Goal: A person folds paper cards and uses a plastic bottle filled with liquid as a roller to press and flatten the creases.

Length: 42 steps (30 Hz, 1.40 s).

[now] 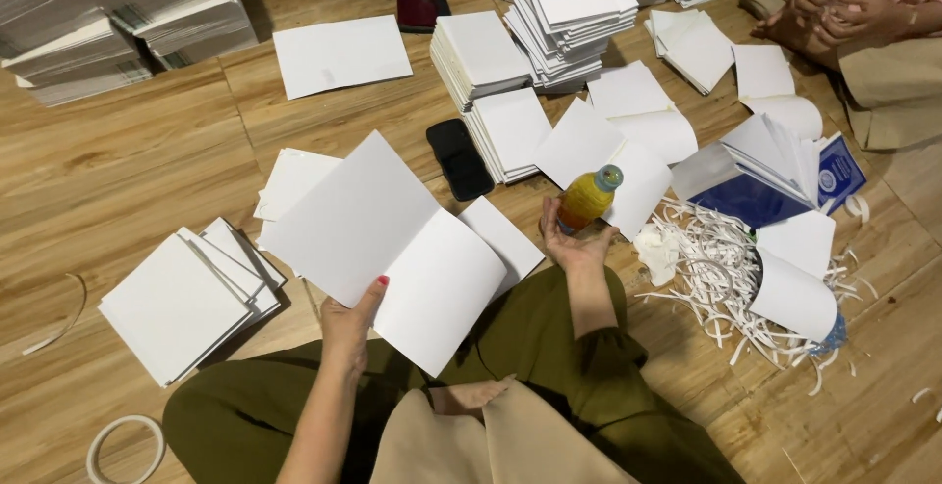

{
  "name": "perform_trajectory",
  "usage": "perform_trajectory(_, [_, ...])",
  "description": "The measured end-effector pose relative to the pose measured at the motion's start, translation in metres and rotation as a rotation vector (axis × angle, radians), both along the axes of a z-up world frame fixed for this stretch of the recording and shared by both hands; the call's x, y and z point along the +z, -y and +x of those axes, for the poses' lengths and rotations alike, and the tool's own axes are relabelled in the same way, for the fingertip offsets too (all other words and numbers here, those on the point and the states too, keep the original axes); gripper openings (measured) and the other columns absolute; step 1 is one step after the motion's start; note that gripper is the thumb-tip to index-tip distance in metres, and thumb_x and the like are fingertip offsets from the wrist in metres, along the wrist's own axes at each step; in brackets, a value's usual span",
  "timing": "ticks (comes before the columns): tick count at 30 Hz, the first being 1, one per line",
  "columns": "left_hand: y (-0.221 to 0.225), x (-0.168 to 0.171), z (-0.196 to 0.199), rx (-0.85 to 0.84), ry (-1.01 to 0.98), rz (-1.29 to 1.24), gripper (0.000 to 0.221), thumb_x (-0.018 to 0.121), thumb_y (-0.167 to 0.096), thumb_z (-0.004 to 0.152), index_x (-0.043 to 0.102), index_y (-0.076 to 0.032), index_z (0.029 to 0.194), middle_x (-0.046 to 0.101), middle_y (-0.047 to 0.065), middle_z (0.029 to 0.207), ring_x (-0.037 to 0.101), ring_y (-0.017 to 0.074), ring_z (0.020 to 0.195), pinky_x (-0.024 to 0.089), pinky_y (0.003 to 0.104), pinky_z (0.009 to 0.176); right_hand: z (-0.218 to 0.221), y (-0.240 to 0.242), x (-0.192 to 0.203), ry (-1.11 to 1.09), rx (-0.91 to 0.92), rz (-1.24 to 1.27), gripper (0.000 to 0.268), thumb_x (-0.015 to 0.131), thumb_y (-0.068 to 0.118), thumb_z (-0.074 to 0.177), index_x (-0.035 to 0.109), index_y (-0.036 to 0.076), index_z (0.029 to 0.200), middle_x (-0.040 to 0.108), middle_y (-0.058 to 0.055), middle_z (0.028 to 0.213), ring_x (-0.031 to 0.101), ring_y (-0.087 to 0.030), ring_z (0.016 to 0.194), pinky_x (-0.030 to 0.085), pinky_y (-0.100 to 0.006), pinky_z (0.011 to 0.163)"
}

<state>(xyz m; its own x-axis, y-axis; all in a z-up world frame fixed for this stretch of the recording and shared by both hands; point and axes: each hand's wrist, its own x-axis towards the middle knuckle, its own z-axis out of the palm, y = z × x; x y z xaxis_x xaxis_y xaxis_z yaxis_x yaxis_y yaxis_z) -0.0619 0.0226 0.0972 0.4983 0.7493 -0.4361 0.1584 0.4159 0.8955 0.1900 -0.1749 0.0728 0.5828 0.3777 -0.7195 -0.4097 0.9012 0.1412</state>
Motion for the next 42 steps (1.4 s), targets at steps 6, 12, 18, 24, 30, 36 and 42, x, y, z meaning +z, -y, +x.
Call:
perform_trajectory(6, [0.014,0.015,-0.003,-0.009,-0.016,-0.059,0.030,0.073,-0.014,0.074,0.063,0.001,0.099,0.064,0.015,0.082,0.059,0.0196,0.071,0.051,0.031,0.064,0.019,-0.016,-0.014,-0.018,-0.147,0.118,0.056,0.062,0.038,0.071,0.044,-0.007,0.101,0.056,-0.025,0.097,0.062,-0.034,0.084,0.058,-0.038,0.069])
perform_trajectory(12, [0.015,0.020,-0.006,-0.018,0.005,-0.003,0.020,0.067,-0.015,0.079,0.065,-0.001,0.093,0.065,0.013,0.077,0.058,0.0162,0.067,0.051,0.029,0.060,0.034,0.005,-0.046,0.067,0.121,0.178,0.059,0.056,0.052,0.071,0.048,0.000,0.099,0.059,-0.014,0.094,0.059,-0.028,0.088,0.057,-0.025,0.065])
perform_trajectory(18, [0.024,0.019,0.009,-0.173,0.129,0.267,0.018,0.056,-0.011,0.086,0.066,0.002,0.095,0.066,0.015,0.075,0.056,0.0170,0.071,0.049,0.034,0.065,-0.014,0.007,0.043,0.550,0.248,0.012,0.065,0.076,0.024,0.066,0.039,-0.001,0.113,0.048,-0.019,0.108,0.054,-0.037,0.099,0.058,-0.040,0.071])
perform_trajectory(24, [0.055,0.063,0.025,-0.269,0.271,0.365,0.019,0.052,-0.013,0.088,0.066,0.000,0.084,0.063,0.008,0.069,0.049,0.0138,0.070,0.046,0.032,0.065,-0.049,0.008,0.123,0.961,0.239,-0.499,0.039,0.066,0.028,0.077,0.052,0.006,0.106,0.061,-0.013,0.106,0.063,-0.029,0.096,0.057,-0.047,0.078])
perform_trajectory(30, [0.069,0.088,0.030,-0.342,0.315,0.375,0.025,0.045,-0.010,0.090,0.063,0.007,0.092,0.065,0.020,0.074,0.056,0.0209,0.073,0.048,0.040,0.069,-0.049,0.031,0.120,1.188,0.116,-0.786,0.032,0.063,0.016,0.081,0.049,0.008,0.108,0.061,-0.012,0.099,0.064,-0.027,0.091,0.058,-0.046,0.079])
perform_trajectory(36, [0.072,0.116,0.028,-0.377,0.319,0.412,0.028,0.040,-0.013,0.091,0.061,0.006,0.091,0.065,0.019,0.071,0.059,0.0210,0.070,0.049,0.039,0.067,-0.053,0.027,0.137,1.310,0.062,-0.860,0.039,0.062,0.013,0.081,0.045,0.008,0.115,0.056,-0.007,0.098,0.063,-0.025,0.091,0.059,-0.044,0.080])
perform_trajectory(42, [0.071,0.156,0.021,-0.413,0.327,0.473,0.025,0.039,-0.011,0.090,0.058,0.006,0.088,0.061,0.019,0.065,0.054,0.0188,0.065,0.049,0.038,0.061,-0.058,0.024,0.144,1.347,0.059,-0.893,0.037,0.063,0.009,0.080,0.046,0.008,0.113,0.054,-0.006,0.094,0.061,-0.022,0.090,0.059,-0.045,0.076])
